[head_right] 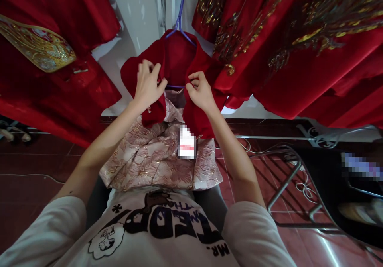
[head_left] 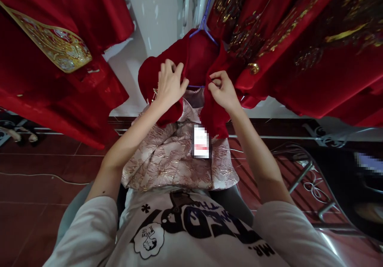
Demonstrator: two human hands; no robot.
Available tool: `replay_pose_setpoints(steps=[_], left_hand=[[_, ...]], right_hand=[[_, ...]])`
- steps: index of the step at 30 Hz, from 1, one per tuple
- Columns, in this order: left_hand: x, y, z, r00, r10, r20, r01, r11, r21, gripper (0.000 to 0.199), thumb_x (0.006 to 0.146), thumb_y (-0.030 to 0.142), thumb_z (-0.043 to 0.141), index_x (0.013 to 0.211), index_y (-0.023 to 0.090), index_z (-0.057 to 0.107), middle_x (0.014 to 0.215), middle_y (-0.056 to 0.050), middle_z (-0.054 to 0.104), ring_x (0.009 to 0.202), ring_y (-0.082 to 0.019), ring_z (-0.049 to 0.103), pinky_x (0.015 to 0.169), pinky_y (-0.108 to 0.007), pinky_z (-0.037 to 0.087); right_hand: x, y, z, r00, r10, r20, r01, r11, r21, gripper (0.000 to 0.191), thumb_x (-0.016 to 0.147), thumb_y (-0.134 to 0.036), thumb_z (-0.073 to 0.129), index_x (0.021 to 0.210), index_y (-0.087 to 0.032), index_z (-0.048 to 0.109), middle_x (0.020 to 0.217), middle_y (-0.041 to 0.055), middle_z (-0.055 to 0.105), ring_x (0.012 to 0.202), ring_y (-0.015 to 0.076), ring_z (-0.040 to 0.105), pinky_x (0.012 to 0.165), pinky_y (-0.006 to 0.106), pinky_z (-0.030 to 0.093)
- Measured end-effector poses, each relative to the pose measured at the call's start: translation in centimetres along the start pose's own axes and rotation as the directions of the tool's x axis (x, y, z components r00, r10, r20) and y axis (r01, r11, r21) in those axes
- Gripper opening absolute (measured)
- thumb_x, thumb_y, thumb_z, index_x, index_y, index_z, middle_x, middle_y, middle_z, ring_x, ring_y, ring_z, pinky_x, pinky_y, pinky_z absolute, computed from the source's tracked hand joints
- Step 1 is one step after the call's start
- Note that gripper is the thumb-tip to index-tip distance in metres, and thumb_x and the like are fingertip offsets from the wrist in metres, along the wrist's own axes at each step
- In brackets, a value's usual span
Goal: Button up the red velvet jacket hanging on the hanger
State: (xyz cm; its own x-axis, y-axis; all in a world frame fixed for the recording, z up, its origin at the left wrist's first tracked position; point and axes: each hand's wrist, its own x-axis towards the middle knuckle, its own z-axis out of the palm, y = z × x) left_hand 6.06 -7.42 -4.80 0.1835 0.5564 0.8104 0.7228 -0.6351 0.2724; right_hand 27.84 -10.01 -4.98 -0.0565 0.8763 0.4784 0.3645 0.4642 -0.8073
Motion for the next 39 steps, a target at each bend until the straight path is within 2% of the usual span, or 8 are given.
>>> replay_pose_setpoints(steps=[5, 10, 14, 17, 21, 25, 29, 39], left_hand=[[-1.1, 2.8, 1.1, 0.973, -0.011, 0.229, 0.048, 0.986, -0.158, 0.024, 0.096, 0.028, 0.072, 0.115, 0.023, 0.058, 0.107, -0.011, 0.063, 0.113, -0.036, 0.067, 0.095, -0.046, 0.056], [-1.4, 2.4, 1.4, 0.977, -0.048, 0.208, 0.099, 0.965, -0.242, 0.027, 0.09, 0.013, 0.074, 0.108, 0.024, 0.058, 0.104, -0.008, 0.067, 0.103, -0.029, 0.072, 0.091, -0.041, 0.058], [-2.0, 1.5, 2.2, 0.965, -0.196, 0.172, 0.249, 0.891, -0.379, 0.028, 0.089, 0.01, 0.074, 0.106, 0.023, 0.057, 0.102, -0.005, 0.072, 0.095, -0.019, 0.073, 0.084, -0.03, 0.06], [-2.6, 1.5, 2.8, 0.942, -0.301, 0.152, 0.337, 0.82, -0.462, 0.026, 0.087, 0.006, 0.072, 0.1, 0.022, 0.056, 0.104, -0.004, 0.074, 0.094, -0.015, 0.074, 0.082, -0.024, 0.06], [-3.3, 2.2, 2.4, 0.93, -0.328, 0.167, 0.366, 0.782, -0.504, 0.021, 0.087, 0.004, 0.07, 0.09, 0.021, 0.058, 0.093, -0.002, 0.076, 0.09, -0.014, 0.076, 0.083, -0.025, 0.062], [-3.6, 2.8, 1.3, 0.928, -0.334, 0.165, 0.369, 0.768, -0.523, 0.018, 0.088, 0.006, 0.07, 0.092, 0.021, 0.061, 0.091, -0.001, 0.077, 0.085, -0.013, 0.077, 0.078, -0.023, 0.062], [-3.9, 3.1, 0.2, 0.949, -0.257, 0.182, 0.313, 0.826, -0.469, 0.016, 0.09, 0.008, 0.071, 0.094, 0.021, 0.062, 0.094, -0.002, 0.077, 0.084, -0.014, 0.076, 0.074, -0.023, 0.061], [-3.6, 4.6, -1.8, 0.985, -0.063, 0.163, 0.106, 0.957, -0.27, 0.019, 0.088, 0.013, 0.07, 0.103, 0.024, 0.067, 0.099, -0.003, 0.076, 0.092, -0.02, 0.075, 0.086, -0.033, 0.062]], right_hand=[[0.4, 0.4, 2.3, 1.0, 0.014, 0.002, -0.015, 0.996, 0.089, 0.037, 0.094, -0.06, 0.064, 0.113, -0.03, 0.054, 0.083, -0.0003, 0.058, 0.081, 0.0181, 0.064, 0.08, 0.036, 0.061], [-0.4, -0.8, 2.7, 1.0, 0.027, -0.015, -0.024, 0.984, 0.177, 0.042, 0.094, -0.062, 0.067, 0.123, -0.033, 0.057, 0.097, 0.0018, 0.068, 0.096, 0.0207, 0.071, 0.089, 0.039, 0.064], [-1.4, -1.0, 2.2, 0.999, -0.017, 0.036, 0.006, 0.959, 0.283, 0.047, 0.089, -0.064, 0.073, 0.122, -0.033, 0.06, 0.106, 0.0021, 0.071, 0.105, 0.0203, 0.071, 0.097, 0.038, 0.063], [-2.1, -0.6, 2.1, 0.995, -0.096, 0.034, 0.083, 0.956, 0.282, 0.051, 0.083, -0.063, 0.08, 0.12, -0.033, 0.062, 0.112, 0.0032, 0.07, 0.109, 0.0204, 0.069, 0.103, 0.039, 0.061], [-2.9, -0.1, 2.7, 0.991, -0.135, 0.002, 0.13, 0.962, 0.239, 0.051, 0.082, -0.067, 0.08, 0.115, -0.032, 0.065, 0.112, 0.0035, 0.067, 0.106, 0.0198, 0.068, 0.098, 0.036, 0.062], [-3.3, 0.2, 3.3, 0.99, -0.137, -0.015, 0.136, 0.964, 0.23, 0.053, 0.08, -0.073, 0.077, 0.112, -0.031, 0.068, 0.103, 0.0024, 0.065, 0.098, 0.0184, 0.067, 0.089, 0.033, 0.062], [-3.3, 0.1, 3.7, 0.988, -0.133, -0.08, 0.15, 0.954, 0.26, 0.052, 0.08, -0.073, 0.077, 0.107, -0.029, 0.071, 0.103, 0.0032, 0.066, 0.099, 0.0189, 0.068, 0.092, 0.034, 0.062], [-3.0, 0.0, 4.2, 0.969, -0.164, -0.182, 0.194, 0.968, 0.159, 0.037, 0.092, -0.062, 0.069, 0.111, -0.03, 0.071, 0.111, 0.0044, 0.066, 0.107, 0.0191, 0.067, 0.096, 0.034, 0.062]])
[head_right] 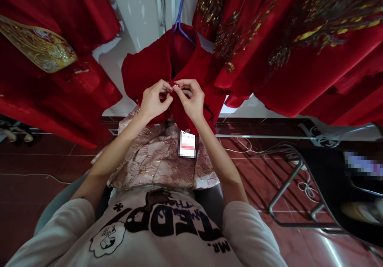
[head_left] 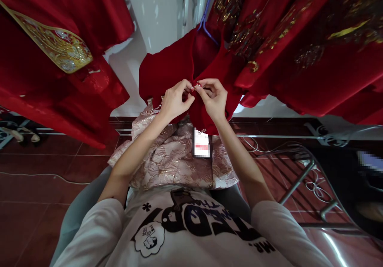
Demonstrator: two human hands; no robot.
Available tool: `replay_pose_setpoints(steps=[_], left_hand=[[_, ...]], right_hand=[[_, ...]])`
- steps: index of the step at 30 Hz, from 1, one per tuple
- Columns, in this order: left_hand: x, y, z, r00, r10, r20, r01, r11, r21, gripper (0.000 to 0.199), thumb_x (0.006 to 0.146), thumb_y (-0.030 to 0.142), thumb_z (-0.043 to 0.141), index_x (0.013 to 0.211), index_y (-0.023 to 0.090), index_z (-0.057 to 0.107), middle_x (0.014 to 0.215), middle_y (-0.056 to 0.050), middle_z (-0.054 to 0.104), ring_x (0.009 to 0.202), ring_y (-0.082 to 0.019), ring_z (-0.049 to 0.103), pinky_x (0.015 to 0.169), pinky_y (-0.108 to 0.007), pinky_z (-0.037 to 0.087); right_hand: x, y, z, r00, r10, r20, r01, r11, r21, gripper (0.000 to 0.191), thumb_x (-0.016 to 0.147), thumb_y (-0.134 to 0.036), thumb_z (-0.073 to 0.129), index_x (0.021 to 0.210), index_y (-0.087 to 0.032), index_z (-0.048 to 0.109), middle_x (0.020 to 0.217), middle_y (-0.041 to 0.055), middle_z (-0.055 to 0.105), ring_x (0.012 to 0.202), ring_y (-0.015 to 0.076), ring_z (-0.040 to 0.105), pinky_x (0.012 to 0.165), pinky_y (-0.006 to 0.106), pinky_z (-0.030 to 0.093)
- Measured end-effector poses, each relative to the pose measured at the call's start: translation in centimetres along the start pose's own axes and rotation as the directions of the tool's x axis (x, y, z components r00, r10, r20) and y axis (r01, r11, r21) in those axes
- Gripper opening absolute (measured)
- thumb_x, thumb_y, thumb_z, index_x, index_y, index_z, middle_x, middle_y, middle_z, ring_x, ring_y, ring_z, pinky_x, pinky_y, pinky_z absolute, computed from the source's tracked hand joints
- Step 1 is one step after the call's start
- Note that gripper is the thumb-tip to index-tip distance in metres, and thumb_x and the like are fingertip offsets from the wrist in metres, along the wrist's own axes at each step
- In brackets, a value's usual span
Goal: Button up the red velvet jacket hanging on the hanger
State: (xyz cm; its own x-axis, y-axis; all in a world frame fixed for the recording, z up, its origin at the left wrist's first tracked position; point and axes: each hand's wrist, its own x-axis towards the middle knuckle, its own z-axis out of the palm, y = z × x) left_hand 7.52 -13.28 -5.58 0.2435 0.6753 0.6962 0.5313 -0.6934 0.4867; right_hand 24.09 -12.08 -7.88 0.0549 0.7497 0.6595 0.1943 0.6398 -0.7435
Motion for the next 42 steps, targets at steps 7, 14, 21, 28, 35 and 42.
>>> replay_pose_setpoints(steps=[7, 14, 21, 28, 35, 42], left_hand=[[0.9, 0.5, -0.5, 0.999, 0.021, 0.035, -0.021, 1.0, -0.008, 0.005, 0.094, 0.018, 0.067, 0.095, 0.023, 0.065, 0.087, -0.001, 0.074, 0.083, -0.017, 0.074, 0.079, -0.028, 0.059], [1.4, 0.2, -0.2, 0.998, 0.006, 0.055, -0.004, 1.0, -0.03, 0.004, 0.095, 0.02, 0.068, 0.095, 0.023, 0.065, 0.088, -0.001, 0.075, 0.083, -0.017, 0.074, 0.08, -0.027, 0.059], [1.8, 0.8, -1.4, 0.981, 0.077, 0.179, -0.095, 0.991, 0.099, 0.008, 0.093, 0.018, 0.063, 0.1, 0.021, 0.067, 0.089, -0.004, 0.074, 0.087, -0.022, 0.074, 0.086, -0.034, 0.057], [2.2, 1.5, -2.3, 0.963, 0.097, 0.252, -0.148, 0.97, 0.194, 0.012, 0.095, 0.018, 0.057, 0.1, 0.018, 0.068, 0.087, -0.006, 0.072, 0.088, -0.022, 0.072, 0.087, -0.034, 0.054], [2.4, 0.8, -2.2, 0.961, 0.133, 0.24, -0.158, 0.984, 0.086, 0.008, 0.091, 0.016, 0.059, 0.093, 0.018, 0.067, 0.084, -0.003, 0.071, 0.083, -0.02, 0.072, 0.088, -0.034, 0.054], [2.7, 0.3, -2.0, 0.958, 0.158, 0.241, -0.169, 0.985, 0.024, 0.008, 0.089, 0.017, 0.061, 0.094, 0.019, 0.068, 0.085, -0.003, 0.072, 0.082, -0.02, 0.072, 0.086, -0.033, 0.055]], right_hand=[[0.0, -0.3, 0.4, 0.997, -0.003, -0.081, 0.003, 1.0, -0.004, 0.038, 0.094, -0.061, 0.069, 0.112, -0.028, 0.074, 0.112, 0.0059, 0.072, 0.108, 0.0217, 0.072, 0.099, 0.039, 0.064], [-0.3, -1.0, -0.6, 0.998, 0.04, -0.041, -0.039, 0.999, 0.025, 0.041, 0.089, -0.059, 0.077, 0.118, -0.031, 0.08, 0.123, 0.0047, 0.075, 0.122, 0.0257, 0.071, 0.111, 0.047, 0.06], [-0.3, 0.0, -1.1, 1.0, 0.02, 0.013, -0.021, 0.996, 0.09, 0.047, 0.085, -0.057, 0.082, 0.12, -0.027, 0.081, 0.123, 0.0048, 0.078, 0.116, 0.0272, 0.076, 0.113, 0.052, 0.059], [-0.2, 0.6, -0.8, 0.998, 0.046, 0.041, -0.051, 0.993, 0.111, 0.055, 0.084, -0.061, 0.082, 0.126, -0.025, 0.079, 0.125, 0.0044, 0.078, 0.123, 0.0284, 0.073, 0.116, 0.053, 0.057], [-0.2, 0.3, -0.9, 0.999, 0.013, 0.036, -0.017, 0.994, 0.108, 0.056, 0.084, -0.064, 0.08, 0.124, -0.025, 0.078, 0.123, 0.0047, 0.077, 0.118, 0.0272, 0.075, 0.113, 0.053, 0.059], [-0.3, -0.3, -1.1, 0.999, -0.033, 0.001, 0.033, 0.999, 0.029, 0.051, 0.086, -0.064, 0.079, 0.118, -0.025, 0.072, 0.114, 0.0062, 0.076, 0.115, 0.0248, 0.075, 0.108, 0.046, 0.062]])
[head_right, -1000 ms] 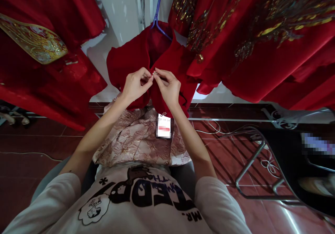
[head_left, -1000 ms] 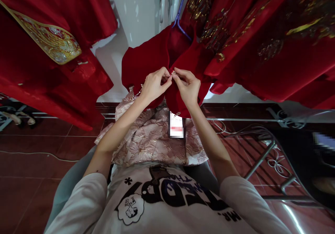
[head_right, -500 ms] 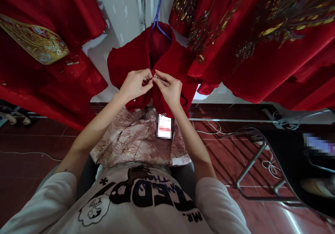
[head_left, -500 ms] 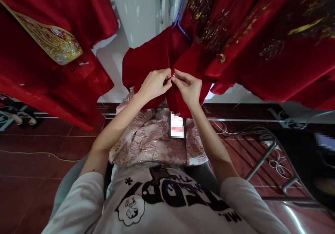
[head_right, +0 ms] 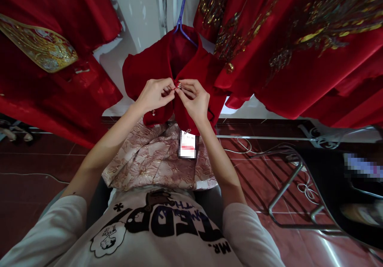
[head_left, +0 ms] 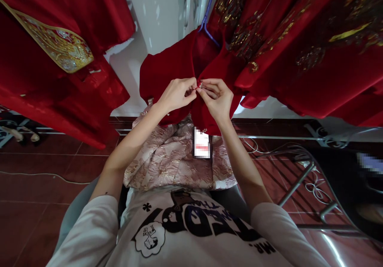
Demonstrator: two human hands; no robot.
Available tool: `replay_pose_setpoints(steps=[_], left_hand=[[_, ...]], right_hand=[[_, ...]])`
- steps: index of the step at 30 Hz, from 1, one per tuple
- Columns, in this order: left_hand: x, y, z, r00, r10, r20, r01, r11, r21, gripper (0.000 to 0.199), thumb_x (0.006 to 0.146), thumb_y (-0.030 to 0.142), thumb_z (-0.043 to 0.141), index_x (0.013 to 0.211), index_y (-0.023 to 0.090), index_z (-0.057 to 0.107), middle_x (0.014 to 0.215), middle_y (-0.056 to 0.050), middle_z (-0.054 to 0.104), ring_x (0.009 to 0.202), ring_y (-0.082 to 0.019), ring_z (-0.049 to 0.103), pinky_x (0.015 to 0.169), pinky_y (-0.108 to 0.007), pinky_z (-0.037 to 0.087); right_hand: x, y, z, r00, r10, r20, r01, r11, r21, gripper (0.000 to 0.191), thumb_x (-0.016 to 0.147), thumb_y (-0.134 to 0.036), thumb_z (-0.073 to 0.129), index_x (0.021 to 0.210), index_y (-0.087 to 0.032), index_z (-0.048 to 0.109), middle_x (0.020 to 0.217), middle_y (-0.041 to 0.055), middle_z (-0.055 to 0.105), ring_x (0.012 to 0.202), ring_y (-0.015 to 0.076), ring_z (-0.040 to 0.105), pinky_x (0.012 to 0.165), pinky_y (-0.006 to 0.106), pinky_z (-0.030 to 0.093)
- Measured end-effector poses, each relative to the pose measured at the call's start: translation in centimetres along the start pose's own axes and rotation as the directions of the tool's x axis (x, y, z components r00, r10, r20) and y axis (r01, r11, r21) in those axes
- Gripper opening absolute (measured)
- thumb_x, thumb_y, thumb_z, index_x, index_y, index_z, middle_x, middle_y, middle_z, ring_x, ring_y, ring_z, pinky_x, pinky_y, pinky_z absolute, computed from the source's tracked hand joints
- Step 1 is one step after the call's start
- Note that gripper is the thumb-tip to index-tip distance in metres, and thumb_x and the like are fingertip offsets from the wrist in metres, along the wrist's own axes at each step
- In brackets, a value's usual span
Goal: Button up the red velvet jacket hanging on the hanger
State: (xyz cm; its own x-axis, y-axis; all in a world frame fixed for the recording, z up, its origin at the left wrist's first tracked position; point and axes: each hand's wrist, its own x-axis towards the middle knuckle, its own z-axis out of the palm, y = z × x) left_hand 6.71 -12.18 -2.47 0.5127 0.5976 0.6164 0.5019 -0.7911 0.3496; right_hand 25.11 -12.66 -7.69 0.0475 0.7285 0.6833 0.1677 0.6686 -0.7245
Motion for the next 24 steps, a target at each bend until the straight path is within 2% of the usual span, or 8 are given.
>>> replay_pose_setpoints(steps=[8, 13, 16, 19, 21, 24], left_hand=[[0.6, -0.4, -0.2, 0.994, 0.09, 0.068, -0.098, 0.986, 0.136, 0.012, 0.093, 0.015, 0.056, 0.095, 0.018, 0.067, 0.088, -0.006, 0.071, 0.086, -0.022, 0.073, 0.087, -0.036, 0.055], [0.8, -0.2, 0.3, 0.996, 0.047, 0.07, -0.058, 0.987, 0.151, 0.01, 0.095, 0.015, 0.059, 0.098, 0.017, 0.068, 0.092, -0.007, 0.072, 0.094, -0.025, 0.074, 0.093, -0.037, 0.055], [0.6, -0.1, 1.5, 1.0, -0.019, -0.01, 0.019, 0.999, 0.033, 0.008, 0.092, 0.014, 0.065, 0.099, 0.019, 0.068, 0.096, -0.006, 0.073, 0.097, -0.025, 0.074, 0.093, -0.036, 0.056], [0.3, -0.3, 3.2, 0.981, -0.159, -0.108, 0.135, 0.97, -0.201, 0.009, 0.093, 0.013, 0.067, 0.099, 0.019, 0.068, 0.099, -0.005, 0.075, 0.095, -0.02, 0.075, 0.091, -0.032, 0.059], [0.0, -0.5, 4.5, 0.951, -0.281, -0.128, 0.215, 0.901, -0.377, 0.008, 0.095, 0.013, 0.064, 0.1, 0.018, 0.068, 0.102, -0.006, 0.076, 0.097, -0.017, 0.075, 0.091, -0.029, 0.06], [-0.7, -0.7, 5.7, 0.9, -0.43, -0.073, 0.308, 0.745, -0.592, 0.013, 0.104, 0.018, 0.056, 0.104, 0.019, 0.069, 0.107, -0.007, 0.078, 0.102, -0.016, 0.076, 0.092, -0.028, 0.062]], right_hand=[[-0.4, 0.1, 0.0, 0.998, -0.062, -0.028, 0.062, 0.998, -0.018, 0.041, 0.09, -0.058, 0.076, 0.114, -0.026, 0.064, 0.113, 0.0041, 0.072, 0.111, 0.0217, 0.075, 0.107, 0.045, 0.063], [0.1, 0.6, 0.3, 0.996, -0.085, -0.005, 0.085, 0.994, -0.075, 0.036, 0.092, -0.049, 0.073, 0.118, -0.027, 0.06, 0.117, 0.0049, 0.069, 0.117, 0.0221, 0.071, 0.109, 0.047, 0.061], [0.5, 1.9, 0.7, 0.997, -0.069, -0.02, 0.067, 0.994, -0.085, 0.039, 0.095, -0.044, 0.067, 0.128, -0.028, 0.054, 0.124, 0.007, 0.066, 0.12, 0.023, 0.068, 0.108, 0.05, 0.06], [0.3, 3.1, 1.1, 0.998, -0.061, -0.004, 0.061, 0.996, -0.059, 0.045, 0.097, -0.041, 0.058, 0.138, -0.03, 0.045, 0.138, 0.0097, 0.059, 0.129, 0.0245, 0.063, 0.111, 0.053, 0.056], [-0.4, 3.3, 1.3, 0.997, -0.067, 0.047, 0.071, 0.994, -0.079, 0.056, 0.096, -0.041, 0.058, 0.147, -0.031, 0.037, 0.15, 0.0115, 0.052, 0.139, 0.0263, 0.056, 0.118, 0.055, 0.05], [-1.8, 2.6, 1.6, 0.988, -0.096, 0.118, 0.116, 0.978, -0.175, 0.079, 0.088, -0.037, 0.065, 0.157, -0.029, 0.027, 0.164, 0.0141, 0.037, 0.153, 0.03, 0.042, 0.127, 0.056, 0.038]])
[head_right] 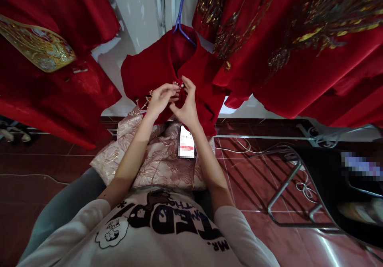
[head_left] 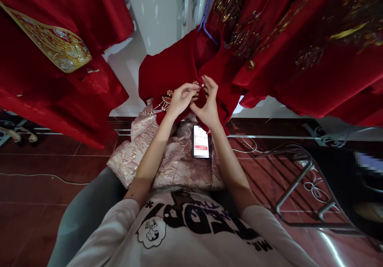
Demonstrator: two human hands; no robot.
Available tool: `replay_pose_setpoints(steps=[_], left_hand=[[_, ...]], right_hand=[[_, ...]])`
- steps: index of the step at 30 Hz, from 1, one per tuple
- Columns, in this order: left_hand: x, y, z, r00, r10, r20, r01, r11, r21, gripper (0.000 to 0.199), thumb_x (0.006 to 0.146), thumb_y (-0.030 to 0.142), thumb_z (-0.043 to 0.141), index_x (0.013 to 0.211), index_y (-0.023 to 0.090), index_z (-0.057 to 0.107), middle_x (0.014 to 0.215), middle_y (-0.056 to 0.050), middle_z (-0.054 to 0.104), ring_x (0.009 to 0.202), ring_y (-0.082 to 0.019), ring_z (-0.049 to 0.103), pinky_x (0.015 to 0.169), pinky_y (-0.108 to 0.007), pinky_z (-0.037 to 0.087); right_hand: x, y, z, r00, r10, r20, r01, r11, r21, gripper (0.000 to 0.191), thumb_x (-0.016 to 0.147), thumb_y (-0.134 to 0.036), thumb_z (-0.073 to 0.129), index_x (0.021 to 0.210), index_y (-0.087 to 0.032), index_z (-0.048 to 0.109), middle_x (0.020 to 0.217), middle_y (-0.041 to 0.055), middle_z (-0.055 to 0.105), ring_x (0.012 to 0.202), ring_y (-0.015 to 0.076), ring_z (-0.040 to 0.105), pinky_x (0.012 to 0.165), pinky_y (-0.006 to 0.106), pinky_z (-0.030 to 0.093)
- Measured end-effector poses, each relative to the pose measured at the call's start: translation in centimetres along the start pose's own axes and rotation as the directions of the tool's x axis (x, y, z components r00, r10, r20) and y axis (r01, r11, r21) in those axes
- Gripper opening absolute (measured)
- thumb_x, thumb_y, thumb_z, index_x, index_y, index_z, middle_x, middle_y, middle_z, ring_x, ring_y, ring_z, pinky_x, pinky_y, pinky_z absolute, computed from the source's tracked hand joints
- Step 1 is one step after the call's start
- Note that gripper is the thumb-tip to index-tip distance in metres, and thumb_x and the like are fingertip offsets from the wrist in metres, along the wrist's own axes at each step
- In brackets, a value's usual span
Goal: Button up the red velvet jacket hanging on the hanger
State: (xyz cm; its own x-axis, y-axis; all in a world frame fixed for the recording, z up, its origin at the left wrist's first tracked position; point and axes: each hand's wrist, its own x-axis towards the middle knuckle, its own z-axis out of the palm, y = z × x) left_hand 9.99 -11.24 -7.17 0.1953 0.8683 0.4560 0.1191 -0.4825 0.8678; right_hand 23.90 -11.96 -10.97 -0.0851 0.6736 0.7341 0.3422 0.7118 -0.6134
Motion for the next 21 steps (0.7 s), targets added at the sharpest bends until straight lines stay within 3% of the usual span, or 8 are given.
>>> replay_pose_setpoints(steps=[2, 5, 8, 10, 14, 17, 21], left_hand=[[-0.6, -0.3, 0.0, 0.998, -0.07, 0.005, 0.07, 0.993, -0.09, 0.019, 0.108, 0.025, 0.052, 0.107, 0.02, 0.069, 0.112, -0.008, 0.078, 0.104, -0.017, 0.077, 0.092, -0.03, 0.063], [-1.4, -0.4, -0.6, 0.995, -0.104, 0.004, 0.104, 0.991, -0.09, 0.024, 0.11, 0.038, 0.052, 0.111, 0.021, 0.069, 0.121, -0.011, 0.077, 0.108, -0.019, 0.077, 0.094, -0.033, 0.064], [-2.0, -0.6, -1.4, 0.991, -0.131, 0.006, 0.131, 0.991, -0.039, 0.029, 0.11, 0.044, 0.052, 0.115, 0.022, 0.069, 0.127, -0.011, 0.076, 0.12, -0.022, 0.074, 0.097, -0.036, 0.063], [-2.2, -1.0, -1.8, 0.985, -0.17, 0.031, 0.171, 0.984, -0.042, 0.031, 0.111, 0.045, 0.05, 0.114, 0.022, 0.069, 0.126, -0.012, 0.076, 0.124, -0.022, 0.072, 0.098, -0.036, 0.062], [-2.7, -1.6, -2.0, 0.928, -0.276, 0.25, 0.305, 0.949, -0.085, 0.038, 0.109, 0.051, 0.051, 0.1, 0.02, 0.072, 0.112, -0.012, 0.079, 0.109, -0.02, 0.077, 0.094, -0.031, 0.063], [-3.3, -1.4, -1.7, 0.882, -0.262, 0.391, 0.311, 0.948, -0.065, 0.038, 0.102, 0.056, 0.062, 0.093, 0.02, 0.073, 0.098, -0.009, 0.079, 0.104, -0.023, 0.078, 0.085, -0.03, 0.066], [-3.9, 0.0, -1.9, 0.853, -0.267, 0.447, 0.285, 0.958, 0.029, 0.044, 0.088, 0.058, 0.08, 0.073, 0.019, 0.064, 0.07, -0.004, 0.071, 0.079, -0.024, 0.08, 0.066, -0.03, 0.068]], right_hand=[[-0.6, -0.6, 0.1, 1.0, -0.022, -0.002, 0.021, 0.998, -0.062, 0.083, 0.084, -0.029, 0.064, 0.158, -0.026, 0.027, 0.166, 0.0154, 0.033, 0.155, 0.0312, 0.039, 0.128, 0.055, 0.035], [-1.0, -0.8, -0.3, 0.999, 0.024, -0.027, -0.027, 0.995, -0.095, 0.076, 0.08, -0.018, 0.057, 0.153, -0.025, 0.035, 0.157, 0.0154, 0.044, 0.145, 0.0292, 0.049, 0.121, 0.052, 0.044], [-0.9, 0.1, -1.6, 0.985, 0.16, -0.07, -0.167, 0.981, -0.1, 0.066, 0.076, -0.016, 0.057, 0.14, -0.026, 0.045, 0.122, 0.0104, 0.063, 0.116, 0.0254, 0.064, 0.103, 0.047, 0.056], [-0.8, 0.7, -2.8, 0.966, 0.25, -0.073, -0.256, 0.962, -0.091, 0.053, 0.075, -0.018, 0.06, 0.127, -0.026, 0.051, 0.095, 0.0037, 0.062, 0.092, 0.0224, 0.065, 0.091, 0.043, 0.058], [-0.4, 0.6, -4.5, 0.932, 0.353, 0.077, -0.358, 0.932, 0.058, 0.03, 0.078, -0.023, 0.061, 0.107, -0.026, 0.052, 0.074, -0.0035, 0.053, 0.067, 0.0154, 0.056, 0.072, 0.034, 0.056], [-0.1, -1.2, -5.0, 0.921, 0.348, 0.172, -0.377, 0.909, 0.177, 0.029, 0.08, -0.025, 0.062, 0.107, -0.026, 0.053, 0.08, -0.0018, 0.061, 0.072, 0.0142, 0.061, 0.072, 0.031, 0.057], [0.1, -4.8, -5.3, 0.946, 0.263, 0.187, -0.304, 0.922, 0.242, 0.03, 0.081, -0.027, 0.066, 0.109, -0.026, 0.056, 0.1, 0.0021, 0.07, 0.098, 0.0171, 0.07, 0.091, 0.036, 0.061]])
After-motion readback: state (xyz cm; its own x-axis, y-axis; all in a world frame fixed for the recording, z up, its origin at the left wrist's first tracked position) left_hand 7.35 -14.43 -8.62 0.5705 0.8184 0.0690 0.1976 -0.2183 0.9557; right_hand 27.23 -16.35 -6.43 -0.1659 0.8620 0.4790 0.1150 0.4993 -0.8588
